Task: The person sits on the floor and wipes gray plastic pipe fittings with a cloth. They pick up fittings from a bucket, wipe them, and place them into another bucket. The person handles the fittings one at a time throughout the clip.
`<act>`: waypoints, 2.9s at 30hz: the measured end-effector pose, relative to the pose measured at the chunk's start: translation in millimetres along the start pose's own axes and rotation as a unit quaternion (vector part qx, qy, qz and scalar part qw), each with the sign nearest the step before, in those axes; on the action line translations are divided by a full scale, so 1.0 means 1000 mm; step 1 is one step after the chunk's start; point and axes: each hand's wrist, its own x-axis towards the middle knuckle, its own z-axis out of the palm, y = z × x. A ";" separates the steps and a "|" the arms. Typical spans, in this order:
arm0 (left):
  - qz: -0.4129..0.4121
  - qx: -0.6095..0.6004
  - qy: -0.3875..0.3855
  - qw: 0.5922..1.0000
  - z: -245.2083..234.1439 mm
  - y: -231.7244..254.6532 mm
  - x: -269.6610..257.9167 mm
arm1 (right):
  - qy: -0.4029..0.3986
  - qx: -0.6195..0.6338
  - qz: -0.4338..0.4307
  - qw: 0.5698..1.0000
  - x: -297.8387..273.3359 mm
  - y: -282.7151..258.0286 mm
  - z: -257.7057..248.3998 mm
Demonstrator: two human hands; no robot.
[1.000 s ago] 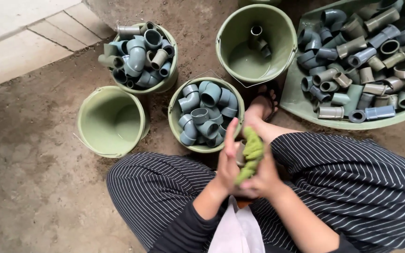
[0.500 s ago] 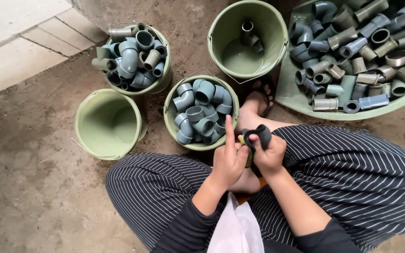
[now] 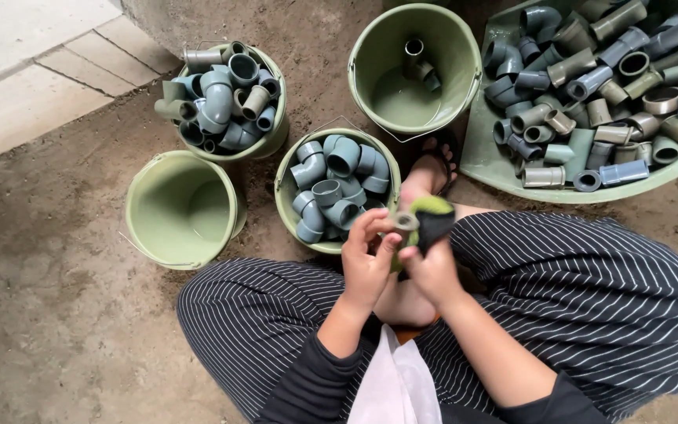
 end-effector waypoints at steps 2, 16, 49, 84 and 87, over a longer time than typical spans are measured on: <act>0.020 0.027 -0.001 0.999 -0.001 0.011 0.005 | -0.014 -0.007 -0.020 1.000 0.006 -0.029 0.005; 0.083 0.330 -0.021 0.940 -0.014 0.003 0.009 | -0.058 -0.137 0.032 0.988 -0.013 -0.050 0.006; 0.076 0.507 -0.052 0.857 -0.005 -0.039 0.036 | 0.138 0.460 0.243 0.843 0.012 -0.060 -0.034; 0.100 0.712 -0.296 0.629 0.119 -0.200 0.261 | 0.224 0.636 0.497 0.547 0.043 -0.090 -0.068; 0.303 0.654 -0.173 0.672 0.101 -0.162 0.260 | 0.091 0.574 0.414 0.700 -0.012 -0.022 -0.067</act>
